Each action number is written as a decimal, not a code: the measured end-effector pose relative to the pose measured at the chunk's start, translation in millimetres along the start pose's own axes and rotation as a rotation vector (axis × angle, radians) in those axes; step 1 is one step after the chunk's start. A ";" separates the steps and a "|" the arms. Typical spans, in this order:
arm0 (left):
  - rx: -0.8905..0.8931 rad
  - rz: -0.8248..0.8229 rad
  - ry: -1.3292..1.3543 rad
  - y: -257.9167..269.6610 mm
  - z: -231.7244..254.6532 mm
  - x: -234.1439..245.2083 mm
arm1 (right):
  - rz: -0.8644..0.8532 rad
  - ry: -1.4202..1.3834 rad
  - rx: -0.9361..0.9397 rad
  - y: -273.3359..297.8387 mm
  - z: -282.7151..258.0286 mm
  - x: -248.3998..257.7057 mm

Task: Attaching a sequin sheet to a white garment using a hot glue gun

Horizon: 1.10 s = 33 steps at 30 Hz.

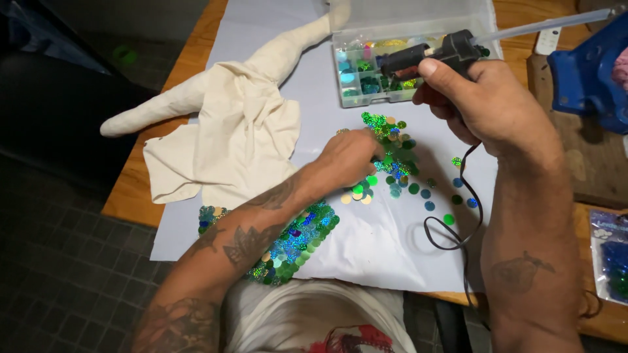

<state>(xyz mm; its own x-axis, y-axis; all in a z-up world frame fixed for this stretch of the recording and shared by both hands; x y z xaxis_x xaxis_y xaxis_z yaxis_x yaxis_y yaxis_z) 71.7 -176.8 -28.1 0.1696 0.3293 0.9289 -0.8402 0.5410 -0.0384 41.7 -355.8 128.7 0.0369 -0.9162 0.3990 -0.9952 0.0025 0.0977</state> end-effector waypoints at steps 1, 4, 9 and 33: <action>-0.022 -0.021 -0.033 0.4 0.9 -0.1 | 0.011 0.024 -0.004 1.5 -2.6 -0.7; -0.058 0.000 -0.062 -1.8 -2.2 -4.6 | 0.000 0.005 -0.011 -1.2 1.6 -2.0; -0.050 0.062 0.019 -1.4 -2.3 13.3 | 0.016 0.034 -0.023 -4.2 -3.3 -4.6; 0.376 0.246 0.551 155.6 -86.3 66.3 | -0.360 0.668 -0.128 9.4 12.8 -141.5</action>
<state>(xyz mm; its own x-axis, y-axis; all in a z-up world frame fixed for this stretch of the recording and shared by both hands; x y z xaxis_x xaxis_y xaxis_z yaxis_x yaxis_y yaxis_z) -3.4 -4.0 -4.2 0.1043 0.8047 0.5844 -0.9916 0.1294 -0.0012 26.0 -231.3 61.5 0.4441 -0.4325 0.7847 -0.8947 -0.1667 0.4145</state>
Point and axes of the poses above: each hand's wrist, its own y-axis away from the middle knuckle, its own x-axis out of the back of the hand, z = x × y, the point moved 1 cm from there along -y, towards the middle knuckle, and after that the axes turned 6 degrees about z, right-handed, at the moved point
